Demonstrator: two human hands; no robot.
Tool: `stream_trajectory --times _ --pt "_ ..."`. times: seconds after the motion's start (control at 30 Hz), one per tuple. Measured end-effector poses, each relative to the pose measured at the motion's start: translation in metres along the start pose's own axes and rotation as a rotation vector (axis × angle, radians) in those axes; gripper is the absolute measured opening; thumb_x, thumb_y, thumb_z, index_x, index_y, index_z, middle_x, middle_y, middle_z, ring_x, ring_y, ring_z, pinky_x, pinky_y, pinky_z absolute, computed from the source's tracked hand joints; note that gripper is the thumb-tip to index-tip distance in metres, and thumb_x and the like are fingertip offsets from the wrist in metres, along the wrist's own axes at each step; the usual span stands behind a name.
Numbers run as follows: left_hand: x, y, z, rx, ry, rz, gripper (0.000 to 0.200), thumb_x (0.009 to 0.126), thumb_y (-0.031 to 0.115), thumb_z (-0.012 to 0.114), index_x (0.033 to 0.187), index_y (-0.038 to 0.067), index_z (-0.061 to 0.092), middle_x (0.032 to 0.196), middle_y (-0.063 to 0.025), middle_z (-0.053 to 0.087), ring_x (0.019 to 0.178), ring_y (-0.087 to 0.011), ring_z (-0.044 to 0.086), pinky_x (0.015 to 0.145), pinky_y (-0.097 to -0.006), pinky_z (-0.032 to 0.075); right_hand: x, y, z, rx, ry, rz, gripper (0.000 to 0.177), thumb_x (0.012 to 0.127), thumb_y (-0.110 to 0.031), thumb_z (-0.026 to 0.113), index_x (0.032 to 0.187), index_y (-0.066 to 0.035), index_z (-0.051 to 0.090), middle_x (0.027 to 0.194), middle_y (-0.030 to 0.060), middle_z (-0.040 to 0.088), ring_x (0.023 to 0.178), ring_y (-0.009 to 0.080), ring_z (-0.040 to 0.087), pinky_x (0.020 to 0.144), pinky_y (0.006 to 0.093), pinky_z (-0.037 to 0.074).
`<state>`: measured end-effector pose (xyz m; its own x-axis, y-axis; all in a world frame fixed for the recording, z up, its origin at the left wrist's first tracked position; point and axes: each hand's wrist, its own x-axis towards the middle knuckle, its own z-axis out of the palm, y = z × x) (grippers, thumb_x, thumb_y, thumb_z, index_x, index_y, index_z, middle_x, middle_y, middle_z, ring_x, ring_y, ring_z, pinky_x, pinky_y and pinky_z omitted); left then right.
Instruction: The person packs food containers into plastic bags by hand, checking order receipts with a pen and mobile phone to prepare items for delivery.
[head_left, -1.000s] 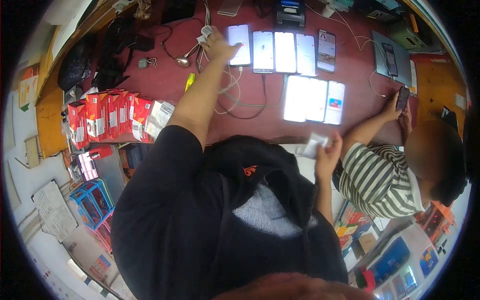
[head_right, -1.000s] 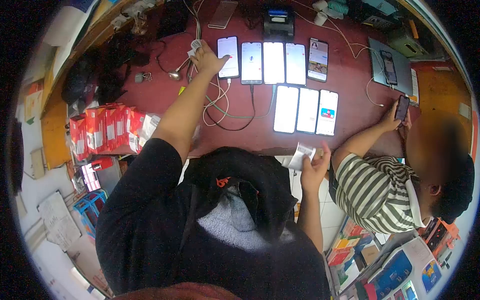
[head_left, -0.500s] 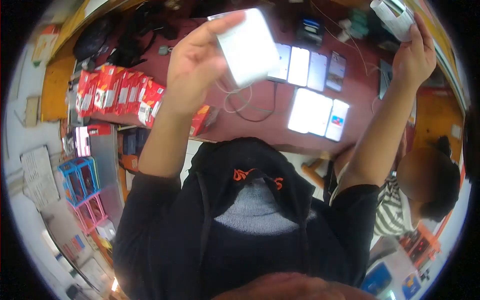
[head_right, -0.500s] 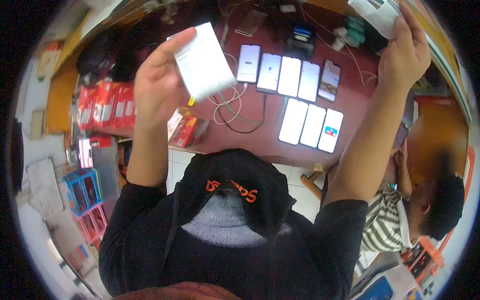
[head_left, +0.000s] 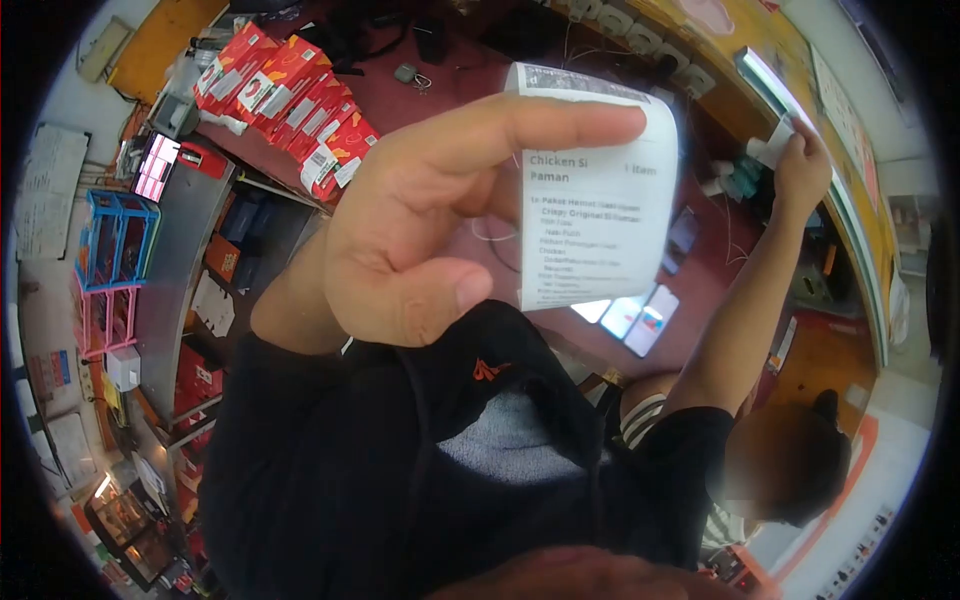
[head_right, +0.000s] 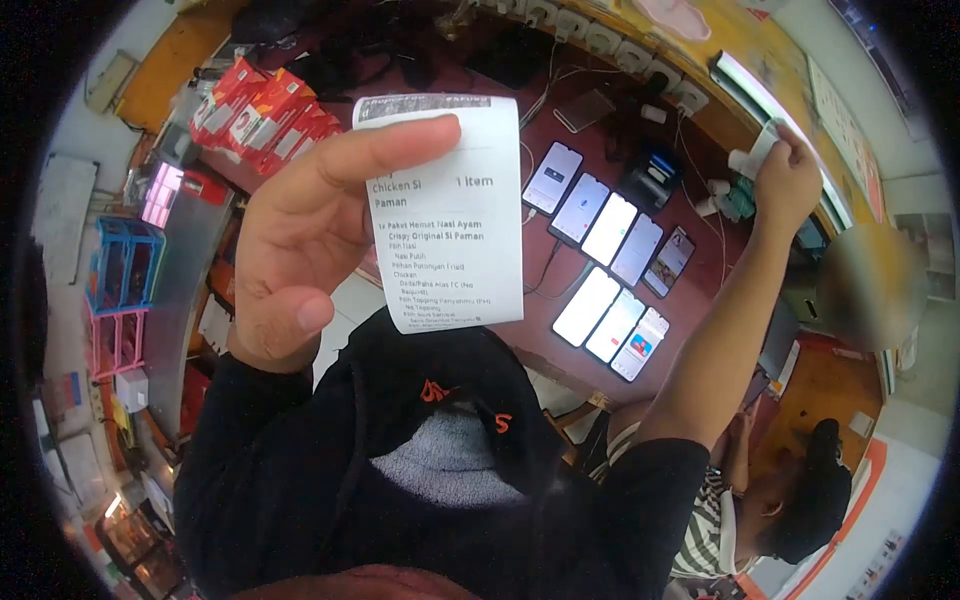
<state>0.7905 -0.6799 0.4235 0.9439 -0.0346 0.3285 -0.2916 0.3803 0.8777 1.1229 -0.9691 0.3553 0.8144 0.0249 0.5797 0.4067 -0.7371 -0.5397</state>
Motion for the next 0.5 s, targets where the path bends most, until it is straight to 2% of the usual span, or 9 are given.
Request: stream_trajectory --times 0.03,0.07,0.13,0.17,0.2,0.27,0.3,0.37,0.5 --pt "-0.002 -0.001 -0.001 0.0 0.008 0.01 0.091 0.078 0.056 0.067 0.137 -0.008 0.04 0.124 -0.0226 0.058 0.111 -0.0277 0.063 0.092 -0.0363 0.052 -0.002 -0.001 0.002 -0.116 0.027 0.001 0.036 0.084 -0.031 0.055 0.112 -0.015 0.07 0.108 0.0209 0.066 0.094 0.0386 0.063 0.088 0.0448 0.048" --pt "-0.004 -0.002 -0.003 -0.007 0.004 0.03 0.091 0.077 0.056 0.067 0.137 -0.008 0.04 0.124 -0.0225 0.058 0.111 -0.0277 0.063 0.092 -0.0364 0.052 -0.005 -0.004 0.002 -0.113 0.024 -0.011 0.036 0.084 -0.031 0.055 0.112 -0.015 0.07 0.108 0.0209 0.066 0.094 0.0386 0.063 0.088 0.0448 0.048" --pt "-0.007 -0.003 -0.006 -0.016 0.006 0.054 0.091 0.077 0.056 0.067 0.137 -0.008 0.04 0.124 -0.0224 0.058 0.111 -0.0277 0.063 0.091 -0.0364 0.052 -0.018 -0.023 0.001 -0.726 0.293 -0.125 0.033 0.082 -0.032 0.056 0.106 -0.015 0.071 0.111 0.0139 0.064 0.104 0.0369 0.057 0.094 0.0452 0.042" --pt "-0.009 -0.003 -0.007 -0.012 -0.002 0.063 0.091 0.077 0.056 0.067 0.137 -0.007 0.04 0.124 -0.0223 0.058 0.111 -0.0276 0.063 0.092 -0.0366 0.052 -0.02 -0.025 0.006 -0.7 0.347 -0.11 0.031 0.08 -0.032 0.057 0.102 -0.016 0.071 0.112 0.0105 0.062 0.11 0.0336 0.053 0.099 0.0452 0.036" --pt "-0.01 -0.002 -0.007 -0.008 -0.012 0.07 0.09 0.077 0.056 0.067 0.137 -0.007 0.041 0.124 -0.0222 0.058 0.111 -0.0276 0.063 0.092 -0.0367 0.052 -0.017 -0.021 0.007 -0.698 0.346 -0.116 0.031 0.08 -0.032 0.057 0.102 -0.016 0.071 0.112 0.0105 0.062 0.11 0.0336 0.053 0.099 0.0452 0.036" --pt "-0.012 0.0 -0.006 -0.008 0.01 0.067 0.091 0.077 0.057 0.067 0.137 -0.007 0.041 0.124 -0.0221 0.058 0.111 -0.0277 0.063 0.092 -0.0369 0.052 -0.009 -0.009 0.008 -0.567 0.157 -0.227 0.032 0.079 -0.032 0.056 0.103 -0.018 0.071 0.111 0.0099 0.063 0.11 0.0331 0.053 0.1 0.0468 0.035" --pt "-0.013 0.001 -0.006 -0.008 0.027 0.062 0.091 0.077 0.057 0.067 0.137 -0.006 0.041 0.124 -0.0219 0.058 0.111 -0.0279 0.063 0.092 -0.0371 0.052 -0.011 -0.009 0.009 -0.568 0.154 -0.23 0.032 0.079 -0.032 0.056 0.103 -0.018 0.071 0.111 0.0099 0.063 0.11 0.0331 0.053 0.1 0.0468 0.035" --pt "-0.014 0.002 -0.007 -0.009 0.032 0.066 0.092 0.077 0.058 0.066 0.137 -0.006 0.04 0.125 -0.0218 0.058 0.11 -0.028 0.063 0.091 -0.0372 0.053 -0.015 -0.01 0.012 -0.549 0.204 -0.507 0.036 0.079 -0.032 0.054 0.108 -0.019 0.07 0.112 0.0084 0.063 0.109 0.0328 0.053 0.096 0.0482 0.037" --pt "-0.018 0.004 -0.014 -0.006 0.038 0.053 0.093 0.077 0.058 0.066 0.138 -0.006 0.039 0.125 -0.0218 0.058 0.11 -0.028 0.064 0.09 -0.0372 0.054 -0.028 -0.024 0.003 -0.751 0.222 -0.44 0.04 0.079 -0.03 0.052 0.115 -0.02 0.068 0.113 0.0066 0.063 0.11 0.032 0.053 0.095 0.0482 0.038"
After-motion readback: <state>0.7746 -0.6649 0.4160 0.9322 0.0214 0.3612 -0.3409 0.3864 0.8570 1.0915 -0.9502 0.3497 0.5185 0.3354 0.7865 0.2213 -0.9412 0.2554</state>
